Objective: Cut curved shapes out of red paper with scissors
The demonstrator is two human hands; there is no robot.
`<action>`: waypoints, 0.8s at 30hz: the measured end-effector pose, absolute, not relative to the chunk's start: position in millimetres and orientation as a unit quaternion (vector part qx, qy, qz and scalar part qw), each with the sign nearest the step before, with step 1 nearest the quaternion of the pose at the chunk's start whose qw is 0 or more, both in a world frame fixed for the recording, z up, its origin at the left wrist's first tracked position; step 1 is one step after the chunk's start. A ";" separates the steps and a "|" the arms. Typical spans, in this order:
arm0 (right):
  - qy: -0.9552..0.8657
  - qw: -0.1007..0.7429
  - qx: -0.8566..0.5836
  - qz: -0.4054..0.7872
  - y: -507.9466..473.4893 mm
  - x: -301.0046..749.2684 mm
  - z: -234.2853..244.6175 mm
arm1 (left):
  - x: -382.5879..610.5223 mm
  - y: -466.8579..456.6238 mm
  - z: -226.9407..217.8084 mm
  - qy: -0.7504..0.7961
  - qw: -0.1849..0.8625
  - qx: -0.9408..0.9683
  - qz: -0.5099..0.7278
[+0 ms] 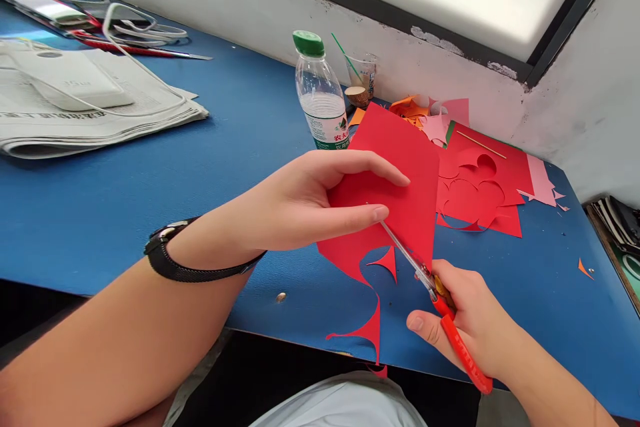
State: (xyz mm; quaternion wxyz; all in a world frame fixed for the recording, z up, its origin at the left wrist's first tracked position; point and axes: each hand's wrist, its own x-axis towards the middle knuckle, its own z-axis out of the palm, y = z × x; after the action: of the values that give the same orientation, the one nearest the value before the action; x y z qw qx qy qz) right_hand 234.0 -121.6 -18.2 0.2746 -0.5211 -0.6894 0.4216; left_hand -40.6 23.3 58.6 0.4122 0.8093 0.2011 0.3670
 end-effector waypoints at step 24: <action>-0.730 0.247 -0.511 0.382 -119.2 233.8 -17.6 | -39.6 24.4 55.1 0.223 0.343 0.846 0.343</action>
State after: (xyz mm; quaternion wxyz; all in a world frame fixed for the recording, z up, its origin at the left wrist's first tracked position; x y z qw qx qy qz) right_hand 233.8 -119.2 -17.6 0.2468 -0.5109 -0.7297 0.3815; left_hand -39.6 24.4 55.1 0.3429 0.8457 0.2225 0.3429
